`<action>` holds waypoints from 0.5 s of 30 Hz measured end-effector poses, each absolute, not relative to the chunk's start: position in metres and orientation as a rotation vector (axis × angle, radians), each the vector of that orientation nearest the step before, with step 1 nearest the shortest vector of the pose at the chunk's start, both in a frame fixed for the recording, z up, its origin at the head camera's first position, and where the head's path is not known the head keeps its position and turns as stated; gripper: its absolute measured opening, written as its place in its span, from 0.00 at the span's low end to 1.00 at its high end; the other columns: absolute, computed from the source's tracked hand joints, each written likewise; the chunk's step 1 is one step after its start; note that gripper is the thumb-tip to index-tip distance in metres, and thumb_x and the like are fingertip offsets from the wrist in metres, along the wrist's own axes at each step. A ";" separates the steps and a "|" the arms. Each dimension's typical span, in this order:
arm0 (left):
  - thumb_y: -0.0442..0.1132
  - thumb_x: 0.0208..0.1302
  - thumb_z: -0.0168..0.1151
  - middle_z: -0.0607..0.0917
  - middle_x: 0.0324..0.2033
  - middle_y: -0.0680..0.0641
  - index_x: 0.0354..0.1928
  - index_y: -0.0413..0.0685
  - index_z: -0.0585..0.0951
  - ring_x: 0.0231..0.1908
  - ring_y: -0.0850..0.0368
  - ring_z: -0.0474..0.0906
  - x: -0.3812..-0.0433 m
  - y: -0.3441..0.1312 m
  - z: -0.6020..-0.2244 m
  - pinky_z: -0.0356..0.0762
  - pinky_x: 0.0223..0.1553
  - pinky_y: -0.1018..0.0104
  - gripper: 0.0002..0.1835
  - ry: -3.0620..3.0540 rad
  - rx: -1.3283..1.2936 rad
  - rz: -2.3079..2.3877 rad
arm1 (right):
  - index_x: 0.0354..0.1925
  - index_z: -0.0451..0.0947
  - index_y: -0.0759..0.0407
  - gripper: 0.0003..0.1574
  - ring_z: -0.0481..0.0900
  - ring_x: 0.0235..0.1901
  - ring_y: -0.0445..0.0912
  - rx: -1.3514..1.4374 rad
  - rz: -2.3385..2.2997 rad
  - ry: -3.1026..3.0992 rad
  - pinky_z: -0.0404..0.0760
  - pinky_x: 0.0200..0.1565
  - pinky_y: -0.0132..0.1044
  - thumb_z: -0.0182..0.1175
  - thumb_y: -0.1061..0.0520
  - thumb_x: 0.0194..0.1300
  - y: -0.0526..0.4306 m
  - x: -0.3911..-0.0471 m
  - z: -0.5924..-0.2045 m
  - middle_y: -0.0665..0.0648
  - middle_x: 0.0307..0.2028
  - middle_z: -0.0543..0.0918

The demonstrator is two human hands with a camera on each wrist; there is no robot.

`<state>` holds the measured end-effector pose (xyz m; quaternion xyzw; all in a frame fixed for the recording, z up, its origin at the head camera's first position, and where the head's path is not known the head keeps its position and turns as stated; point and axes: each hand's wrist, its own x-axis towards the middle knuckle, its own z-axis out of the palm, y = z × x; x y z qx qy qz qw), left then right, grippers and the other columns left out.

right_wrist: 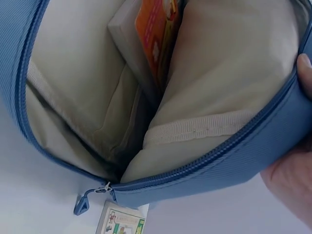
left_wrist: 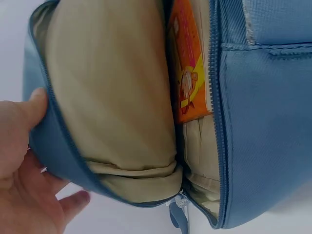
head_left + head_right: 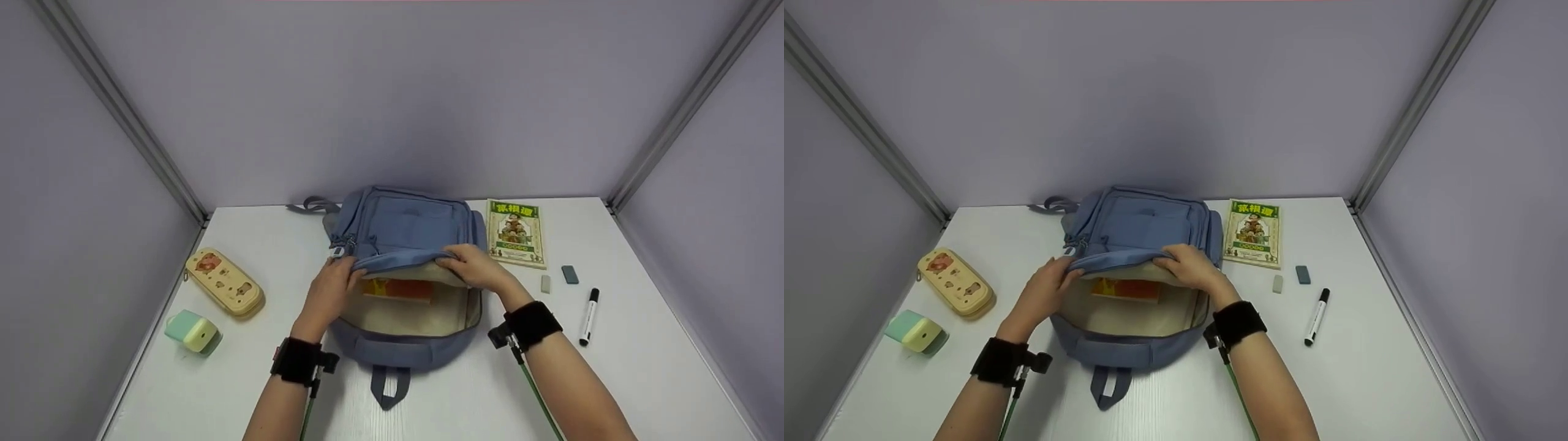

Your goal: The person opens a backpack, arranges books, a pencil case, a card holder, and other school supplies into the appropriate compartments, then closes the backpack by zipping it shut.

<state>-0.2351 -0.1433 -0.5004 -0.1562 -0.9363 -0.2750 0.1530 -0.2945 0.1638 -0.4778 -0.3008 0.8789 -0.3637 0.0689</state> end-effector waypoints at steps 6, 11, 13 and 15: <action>0.44 0.69 0.61 0.80 0.20 0.47 0.33 0.45 0.77 0.22 0.45 0.80 -0.222 -0.140 -0.501 0.74 0.21 0.50 0.10 -2.644 -0.458 -0.646 | 0.27 0.70 0.55 0.17 0.65 0.24 0.42 -0.927 -1.098 2.636 0.65 0.33 0.40 0.55 0.52 0.74 0.166 -0.294 -0.481 0.46 0.21 0.64; 0.45 0.67 0.63 0.75 0.15 0.50 0.28 0.46 0.74 0.14 0.51 0.75 -0.210 -0.136 -0.500 0.68 0.13 0.58 0.14 -2.566 -0.488 -0.500 | 0.28 0.70 0.54 0.16 0.64 0.24 0.41 -0.906 -1.095 2.644 0.65 0.32 0.39 0.55 0.51 0.74 0.169 -0.294 -0.482 0.46 0.22 0.64; 0.44 0.67 0.64 0.72 0.13 0.52 0.26 0.47 0.72 0.12 0.54 0.71 -0.205 -0.134 -0.498 0.65 0.12 0.60 0.15 -2.542 -0.505 -0.472 | 0.27 0.69 0.54 0.16 0.63 0.23 0.42 -0.899 -1.109 2.641 0.64 0.32 0.38 0.54 0.52 0.74 0.169 -0.294 -0.482 0.47 0.22 0.63; 0.44 0.67 0.64 0.70 0.13 0.53 0.25 0.48 0.70 0.12 0.56 0.69 -0.201 -0.132 -0.495 0.64 0.12 0.61 0.16 -2.518 -0.519 -0.458 | 0.27 0.68 0.55 0.17 0.63 0.23 0.42 -0.895 -1.128 2.635 0.64 0.32 0.38 0.54 0.53 0.74 0.170 -0.293 -0.482 0.47 0.21 0.62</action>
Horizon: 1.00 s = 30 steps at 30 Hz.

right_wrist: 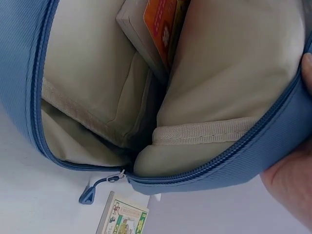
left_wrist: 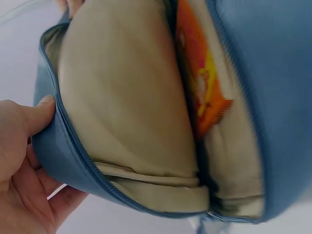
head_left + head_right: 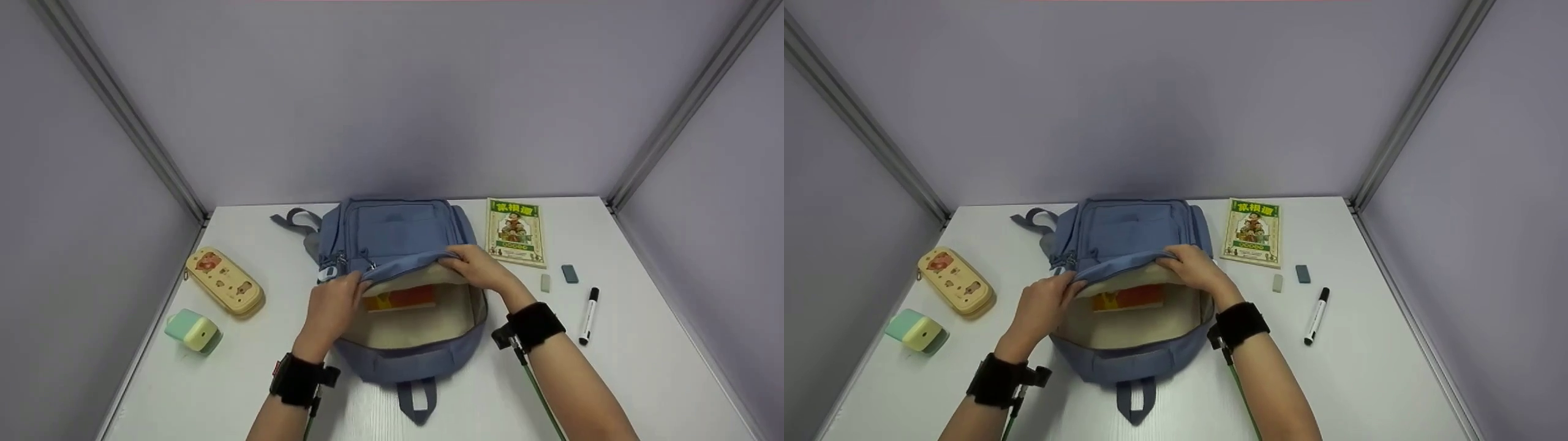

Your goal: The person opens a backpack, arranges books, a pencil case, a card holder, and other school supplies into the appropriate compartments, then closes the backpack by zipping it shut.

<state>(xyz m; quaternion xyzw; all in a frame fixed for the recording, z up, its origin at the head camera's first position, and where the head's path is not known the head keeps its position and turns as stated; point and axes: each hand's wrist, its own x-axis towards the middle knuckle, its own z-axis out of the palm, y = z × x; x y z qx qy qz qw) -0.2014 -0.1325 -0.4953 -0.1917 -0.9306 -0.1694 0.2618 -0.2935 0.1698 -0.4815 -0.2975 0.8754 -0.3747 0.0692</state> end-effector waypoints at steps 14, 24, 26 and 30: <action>0.45 0.70 0.61 0.82 0.44 0.42 0.49 0.41 0.81 0.45 0.47 0.81 -0.202 -0.136 -0.484 0.78 0.46 0.54 0.15 -2.410 -0.631 -0.894 | 0.32 0.73 0.67 0.16 0.64 0.21 0.42 -0.853 -1.369 2.490 0.65 0.28 0.36 0.52 0.58 0.76 0.171 -0.308 -0.462 0.51 0.22 0.65; 0.51 0.74 0.53 0.70 0.21 0.56 0.46 0.48 0.78 0.21 0.60 0.68 -0.223 -0.145 -0.497 0.69 0.28 0.61 0.15 -2.525 -0.537 -1.289 | 0.26 0.66 0.69 0.21 0.61 0.17 0.40 -0.792 -1.396 2.507 0.61 0.25 0.34 0.53 0.58 0.75 0.171 -0.325 -0.457 0.50 0.18 0.62; 0.51 0.74 0.53 0.64 0.18 0.57 0.39 0.48 0.77 0.19 0.61 0.63 -0.226 -0.143 -0.494 0.66 0.26 0.64 0.14 -2.499 -0.476 -1.290 | 0.26 0.67 0.67 0.21 0.61 0.17 0.40 -0.783 -1.397 2.524 0.61 0.25 0.35 0.53 0.56 0.75 0.169 -0.327 -0.455 0.49 0.18 0.61; 0.51 0.74 0.54 0.60 0.17 0.56 0.30 0.48 0.73 0.18 0.61 0.59 -0.233 -0.141 -0.488 0.61 0.24 0.64 0.17 -2.477 -0.347 -1.338 | 0.26 0.68 0.62 0.20 0.61 0.18 0.42 -0.776 -1.383 2.567 0.62 0.27 0.36 0.53 0.54 0.75 0.165 -0.329 -0.452 0.50 0.19 0.62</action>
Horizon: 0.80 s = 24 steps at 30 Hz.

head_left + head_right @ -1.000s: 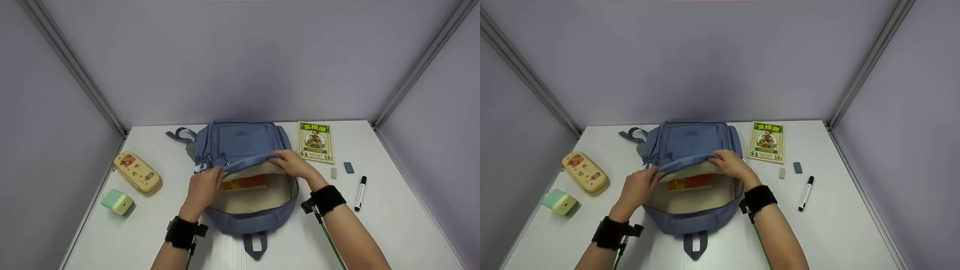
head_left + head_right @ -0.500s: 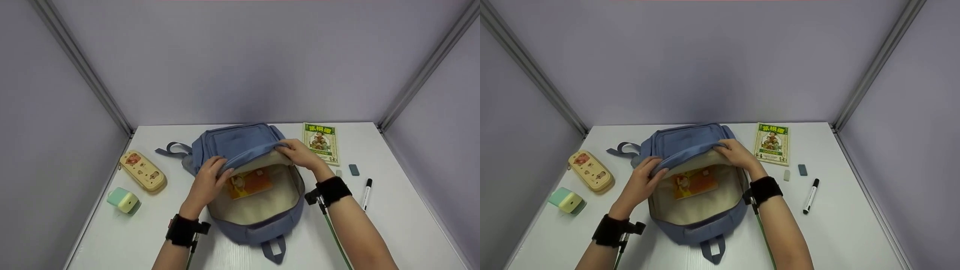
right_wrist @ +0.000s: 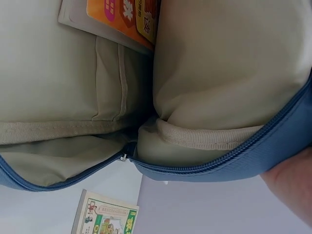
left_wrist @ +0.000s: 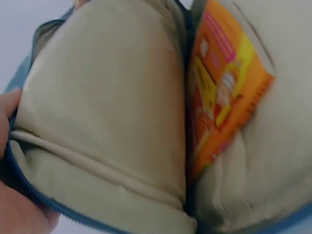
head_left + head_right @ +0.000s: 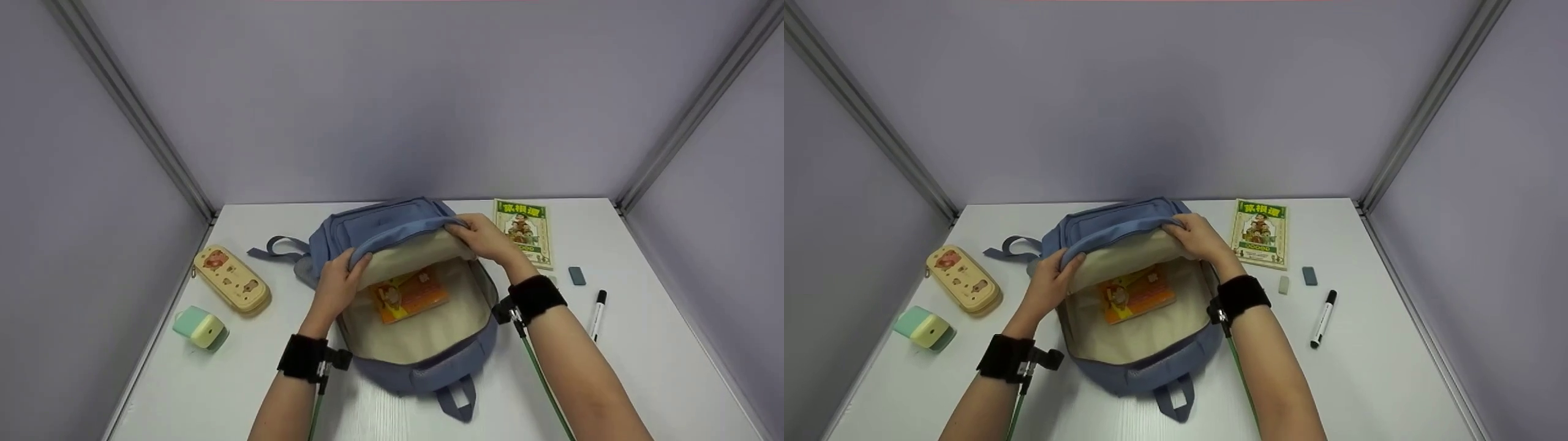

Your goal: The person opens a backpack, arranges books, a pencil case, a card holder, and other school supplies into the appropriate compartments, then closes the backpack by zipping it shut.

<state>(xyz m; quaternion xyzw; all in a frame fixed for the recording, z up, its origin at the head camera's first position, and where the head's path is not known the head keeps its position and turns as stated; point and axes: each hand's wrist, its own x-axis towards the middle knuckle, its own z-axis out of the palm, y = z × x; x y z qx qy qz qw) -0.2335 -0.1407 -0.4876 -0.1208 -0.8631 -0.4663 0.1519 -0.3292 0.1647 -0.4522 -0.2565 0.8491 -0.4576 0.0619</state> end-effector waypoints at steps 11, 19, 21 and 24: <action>0.47 0.75 0.54 0.62 0.18 0.54 0.25 0.48 0.68 0.20 0.58 0.59 -0.247 -0.149 -0.484 0.60 0.27 0.62 0.19 -2.494 -0.185 -1.453 | 0.41 0.82 0.61 0.17 0.76 0.33 0.48 -0.811 -1.330 2.641 0.73 0.39 0.42 0.57 0.48 0.73 0.169 -0.330 -0.448 0.55 0.33 0.80; 0.46 0.75 0.53 0.63 0.18 0.53 0.24 0.47 0.68 0.20 0.57 0.60 -0.251 -0.148 -0.485 0.61 0.27 0.62 0.19 -2.510 -0.143 -1.387 | 0.61 0.73 0.68 0.31 0.74 0.57 0.64 -0.298 -1.404 2.812 0.69 0.58 0.56 0.38 0.46 0.80 0.207 -0.342 -0.484 0.71 0.56 0.77; 0.45 0.75 0.53 0.63 0.18 0.53 0.24 0.47 0.68 0.20 0.57 0.60 -0.252 -0.146 -0.486 0.61 0.27 0.62 0.19 -2.512 -0.136 -1.357 | 0.57 0.74 0.72 0.30 0.74 0.56 0.66 -0.209 -1.257 2.868 0.69 0.57 0.57 0.37 0.49 0.81 0.218 -0.343 -0.504 0.74 0.55 0.77; 0.45 0.75 0.53 0.63 0.18 0.53 0.25 0.47 0.68 0.21 0.56 0.62 -0.252 -0.144 -0.487 0.64 0.27 0.61 0.18 -2.516 -0.101 -1.314 | 0.62 0.68 0.75 0.29 0.67 0.61 0.68 -0.147 -0.963 2.856 0.65 0.61 0.58 0.36 0.53 0.80 0.231 -0.340 -0.531 0.76 0.60 0.71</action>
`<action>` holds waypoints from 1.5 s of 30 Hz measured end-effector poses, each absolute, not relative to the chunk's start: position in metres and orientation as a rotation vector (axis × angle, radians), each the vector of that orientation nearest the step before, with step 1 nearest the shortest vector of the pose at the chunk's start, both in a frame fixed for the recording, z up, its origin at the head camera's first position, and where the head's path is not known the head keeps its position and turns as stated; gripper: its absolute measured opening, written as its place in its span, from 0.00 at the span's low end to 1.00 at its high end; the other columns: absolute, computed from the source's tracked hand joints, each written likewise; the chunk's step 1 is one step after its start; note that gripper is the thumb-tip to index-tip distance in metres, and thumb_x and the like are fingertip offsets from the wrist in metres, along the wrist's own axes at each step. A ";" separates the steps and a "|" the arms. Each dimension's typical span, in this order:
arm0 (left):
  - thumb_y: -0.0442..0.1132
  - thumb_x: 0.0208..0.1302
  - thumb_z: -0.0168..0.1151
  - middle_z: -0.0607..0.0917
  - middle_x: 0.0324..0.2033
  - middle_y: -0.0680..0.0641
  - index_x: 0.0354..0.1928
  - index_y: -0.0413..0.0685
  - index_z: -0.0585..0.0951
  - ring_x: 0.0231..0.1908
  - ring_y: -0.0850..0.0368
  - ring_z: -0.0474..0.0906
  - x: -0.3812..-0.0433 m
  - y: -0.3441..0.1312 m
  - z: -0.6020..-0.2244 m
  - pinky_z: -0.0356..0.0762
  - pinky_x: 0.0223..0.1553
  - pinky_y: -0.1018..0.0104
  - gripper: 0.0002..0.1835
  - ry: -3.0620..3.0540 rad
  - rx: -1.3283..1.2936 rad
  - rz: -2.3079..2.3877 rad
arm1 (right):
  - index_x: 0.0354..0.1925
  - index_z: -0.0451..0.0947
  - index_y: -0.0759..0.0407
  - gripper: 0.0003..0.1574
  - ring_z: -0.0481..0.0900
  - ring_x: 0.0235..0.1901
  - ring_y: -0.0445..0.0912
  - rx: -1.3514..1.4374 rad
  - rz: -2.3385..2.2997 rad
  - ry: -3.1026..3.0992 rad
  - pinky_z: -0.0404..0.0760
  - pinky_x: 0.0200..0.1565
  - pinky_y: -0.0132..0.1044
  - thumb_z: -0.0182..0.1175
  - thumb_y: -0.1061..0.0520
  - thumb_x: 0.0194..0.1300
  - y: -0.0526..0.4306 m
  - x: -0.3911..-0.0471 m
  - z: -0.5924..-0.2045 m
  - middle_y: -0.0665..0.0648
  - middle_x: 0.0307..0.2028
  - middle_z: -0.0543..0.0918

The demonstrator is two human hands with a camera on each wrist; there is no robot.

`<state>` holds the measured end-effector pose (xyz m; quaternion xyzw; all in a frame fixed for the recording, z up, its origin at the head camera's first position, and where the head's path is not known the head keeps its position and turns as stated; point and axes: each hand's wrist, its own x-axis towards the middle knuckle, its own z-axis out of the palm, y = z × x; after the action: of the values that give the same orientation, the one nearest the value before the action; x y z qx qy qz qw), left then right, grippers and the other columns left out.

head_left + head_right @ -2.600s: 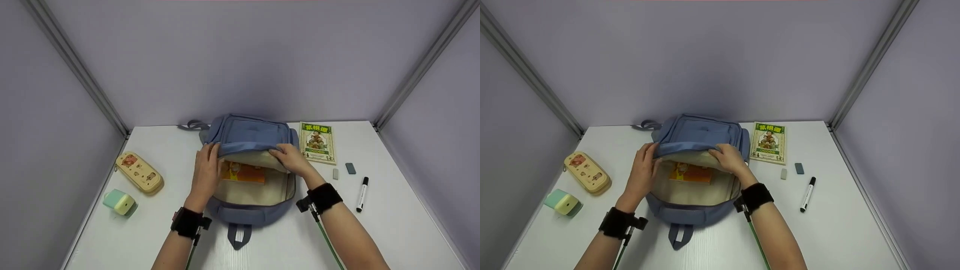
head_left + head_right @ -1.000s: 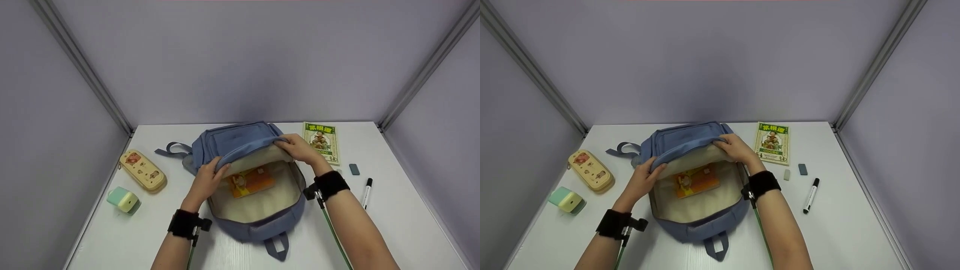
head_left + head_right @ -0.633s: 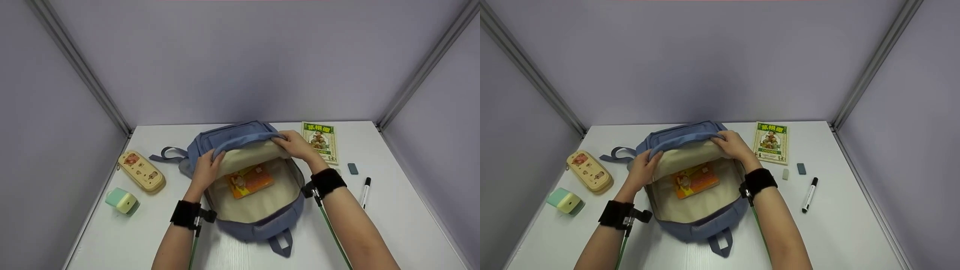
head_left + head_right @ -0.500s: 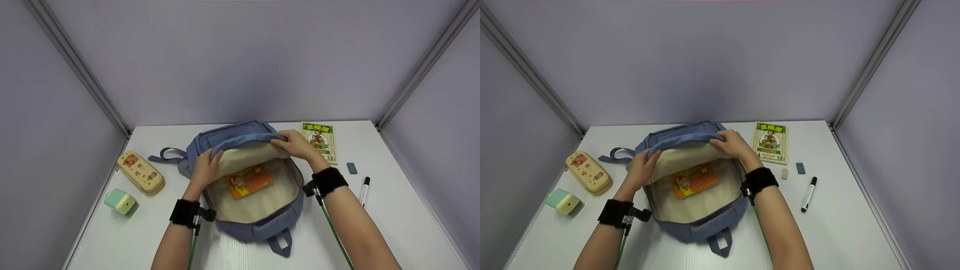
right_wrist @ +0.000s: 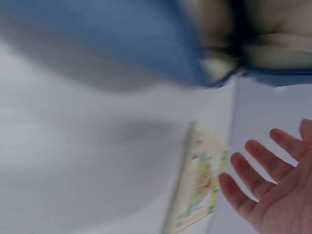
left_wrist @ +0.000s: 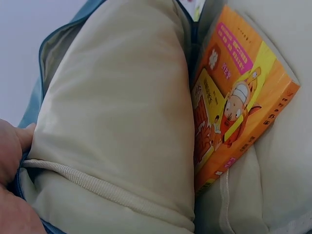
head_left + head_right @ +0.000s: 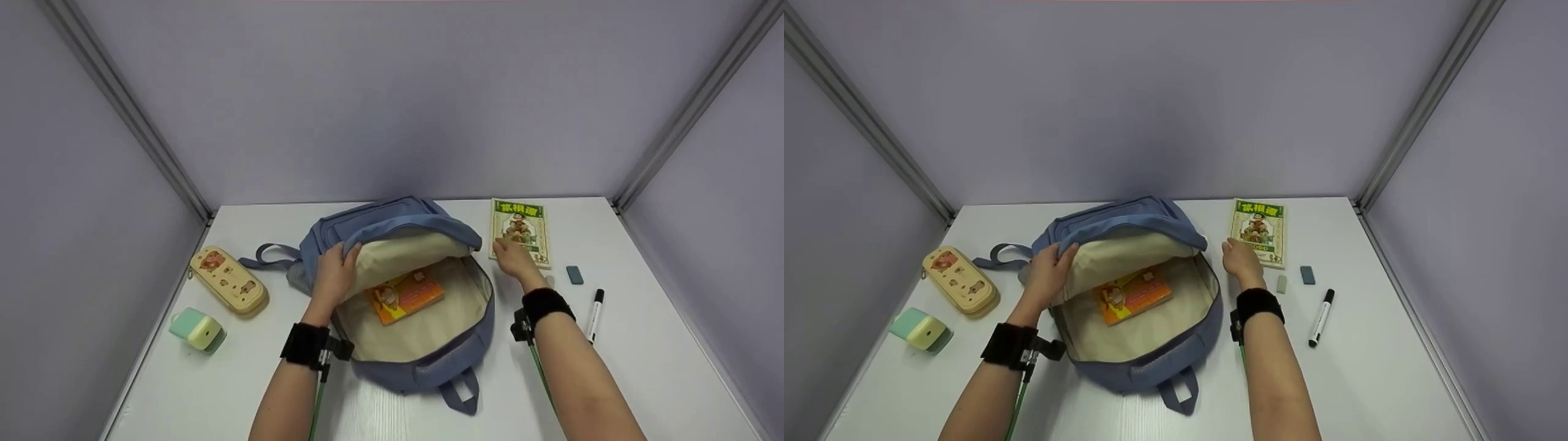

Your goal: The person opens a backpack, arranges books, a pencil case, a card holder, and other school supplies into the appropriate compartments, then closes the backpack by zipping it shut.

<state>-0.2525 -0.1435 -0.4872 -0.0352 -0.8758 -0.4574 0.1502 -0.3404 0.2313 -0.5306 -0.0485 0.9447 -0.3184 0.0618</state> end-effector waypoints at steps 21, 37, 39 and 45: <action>0.45 0.75 0.53 0.63 0.17 0.52 0.23 0.47 0.67 0.19 0.53 0.63 -0.252 -0.135 -0.483 0.66 0.27 0.58 0.19 -2.524 -0.001 -1.221 | 0.75 0.56 0.57 0.35 0.43 0.68 0.77 0.055 -0.396 2.693 0.44 0.62 0.72 0.47 0.50 0.74 0.247 -0.292 -0.553 0.70 0.73 0.50; 0.44 0.74 0.54 0.63 0.17 0.52 0.23 0.46 0.69 0.20 0.55 0.63 -0.250 -0.136 -0.492 0.64 0.25 0.60 0.19 -2.490 -0.024 -1.227 | 0.71 0.66 0.53 0.31 0.62 0.63 0.74 -0.142 -0.267 2.693 0.63 0.54 0.73 0.53 0.52 0.72 0.250 -0.227 -0.545 0.69 0.71 0.58; 0.44 0.74 0.54 0.63 0.17 0.53 0.23 0.47 0.68 0.19 0.55 0.62 -0.250 -0.136 -0.493 0.63 0.25 0.61 0.19 -2.498 -0.024 -1.228 | 0.70 0.67 0.54 0.30 0.65 0.61 0.74 -0.165 -0.306 2.712 0.67 0.51 0.71 0.53 0.53 0.72 0.253 -0.219 -0.548 0.70 0.71 0.59; 0.45 0.74 0.55 0.62 0.16 0.53 0.22 0.47 0.68 0.18 0.56 0.61 -0.249 -0.135 -0.497 0.61 0.24 0.61 0.20 -2.485 -0.032 -1.236 | 0.62 0.73 0.66 0.24 0.69 0.57 0.75 -0.179 -0.576 2.885 0.71 0.52 0.66 0.55 0.58 0.71 0.264 -0.209 -0.566 0.76 0.63 0.66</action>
<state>-0.2487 -0.1350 -0.4969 -0.0113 -0.8804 -0.4378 0.1818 -0.2091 0.2642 -0.5658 -0.0603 0.9742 -0.1947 0.0972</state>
